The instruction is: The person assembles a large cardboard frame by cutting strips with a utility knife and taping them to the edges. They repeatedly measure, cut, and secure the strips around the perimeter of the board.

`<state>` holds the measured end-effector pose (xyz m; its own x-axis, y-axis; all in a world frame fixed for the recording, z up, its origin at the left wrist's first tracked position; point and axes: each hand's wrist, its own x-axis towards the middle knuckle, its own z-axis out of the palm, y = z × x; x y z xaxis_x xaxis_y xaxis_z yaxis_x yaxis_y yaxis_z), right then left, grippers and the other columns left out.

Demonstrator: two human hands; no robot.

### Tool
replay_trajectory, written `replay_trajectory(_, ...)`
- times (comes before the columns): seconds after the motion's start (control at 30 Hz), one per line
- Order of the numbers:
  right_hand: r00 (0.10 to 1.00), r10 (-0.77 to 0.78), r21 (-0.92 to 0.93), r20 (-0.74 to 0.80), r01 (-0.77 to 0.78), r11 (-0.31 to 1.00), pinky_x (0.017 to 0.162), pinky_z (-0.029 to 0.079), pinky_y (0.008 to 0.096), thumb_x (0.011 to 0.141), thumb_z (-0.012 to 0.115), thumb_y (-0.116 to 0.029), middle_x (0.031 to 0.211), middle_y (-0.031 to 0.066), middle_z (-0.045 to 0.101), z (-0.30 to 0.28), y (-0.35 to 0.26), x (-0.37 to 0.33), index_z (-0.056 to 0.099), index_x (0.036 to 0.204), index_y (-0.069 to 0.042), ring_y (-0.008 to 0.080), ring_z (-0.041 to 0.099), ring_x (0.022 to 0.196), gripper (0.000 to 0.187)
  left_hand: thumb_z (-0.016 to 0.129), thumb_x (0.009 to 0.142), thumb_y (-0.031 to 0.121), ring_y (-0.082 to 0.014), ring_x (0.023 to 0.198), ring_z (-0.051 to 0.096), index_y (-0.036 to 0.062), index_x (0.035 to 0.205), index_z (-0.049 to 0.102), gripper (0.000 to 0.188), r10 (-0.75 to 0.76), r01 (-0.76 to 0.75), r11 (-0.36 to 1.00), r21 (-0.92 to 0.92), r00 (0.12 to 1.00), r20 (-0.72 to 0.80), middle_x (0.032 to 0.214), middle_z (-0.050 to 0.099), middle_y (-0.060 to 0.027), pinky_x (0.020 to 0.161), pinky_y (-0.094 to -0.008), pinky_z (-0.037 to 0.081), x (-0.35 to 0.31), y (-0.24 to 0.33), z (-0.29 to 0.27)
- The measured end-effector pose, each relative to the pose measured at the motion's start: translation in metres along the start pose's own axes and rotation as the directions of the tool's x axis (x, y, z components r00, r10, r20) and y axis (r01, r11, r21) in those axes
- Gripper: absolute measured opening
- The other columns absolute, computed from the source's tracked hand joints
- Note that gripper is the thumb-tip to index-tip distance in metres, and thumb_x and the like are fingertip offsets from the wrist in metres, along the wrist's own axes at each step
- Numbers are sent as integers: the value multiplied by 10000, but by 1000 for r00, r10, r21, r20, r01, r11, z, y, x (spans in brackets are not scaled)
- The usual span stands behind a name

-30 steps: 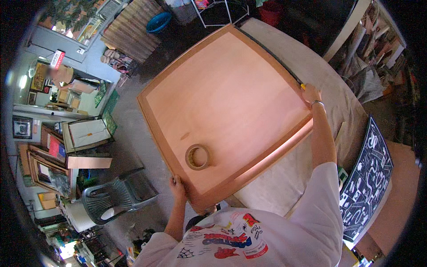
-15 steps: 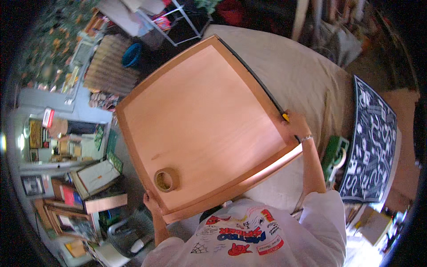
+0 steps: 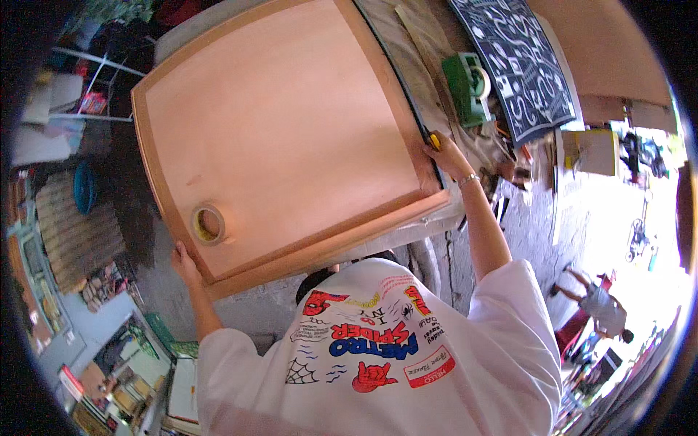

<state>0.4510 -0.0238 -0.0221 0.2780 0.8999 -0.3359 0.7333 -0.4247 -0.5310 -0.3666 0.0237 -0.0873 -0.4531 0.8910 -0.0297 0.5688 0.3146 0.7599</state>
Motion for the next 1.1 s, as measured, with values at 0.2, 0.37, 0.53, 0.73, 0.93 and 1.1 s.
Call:
replay_trajectory(0.2,938,318,453,-137,-227,862,580,469,254,1031,639,-151,950,-29,702,-2,15,-94,697,1246,-64,61,595,762,240,630,1030,392,-362,898,671,-17,1055,702,416,259,-216,886,410,965,-52,990,729,-203,804,-453,511,63,-5,-7)
replay_trajectory(0.37,862,498,592,-97,-352,725,711,535,308,990,716,-178,863,9,698,51,31,-203,723,1142,-24,121,650,802,217,674,1007,222,-304,967,699,26,1023,709,199,586,-511,757,408,807,-77,1007,734,-156,872,-443,542,-15,135,42)
replay_trajectory(0.53,845,508,653,-167,-291,699,738,545,329,932,762,-159,916,84,745,101,32,-197,724,1112,-9,176,687,793,238,790,923,254,-284,1040,666,56,1058,717,251,567,-567,792,-228,542,621,1041,707,-112,952,-425,506,-224,285,213)
replay_trajectory(0.73,815,558,640,-157,-346,686,725,542,348,870,811,-205,872,111,729,95,29,-181,774,944,-28,209,689,764,196,840,819,245,-329,1021,604,95,950,707,240,675,-758,559,-335,182,715,953,655,-86,912,-461,479,-358,367,344)
replay_trajectory(0.93,838,491,551,-237,-301,779,760,535,462,835,823,-234,901,197,694,94,31,-176,759,915,-21,412,687,844,237,869,773,244,-314,939,589,129,757,701,205,639,-710,641,-290,285,715,905,647,-54,857,-463,469,-370,354,381)
replay_trajectory(1.1,859,473,554,-196,-302,776,768,527,487,845,801,-212,914,216,673,79,27,-176,721,895,5,445,671,859,236,895,744,249,-316,887,580,116,783,680,256,675,-731,624,-276,327,662,862,622,-46,815,-458,459,-380,351,383)
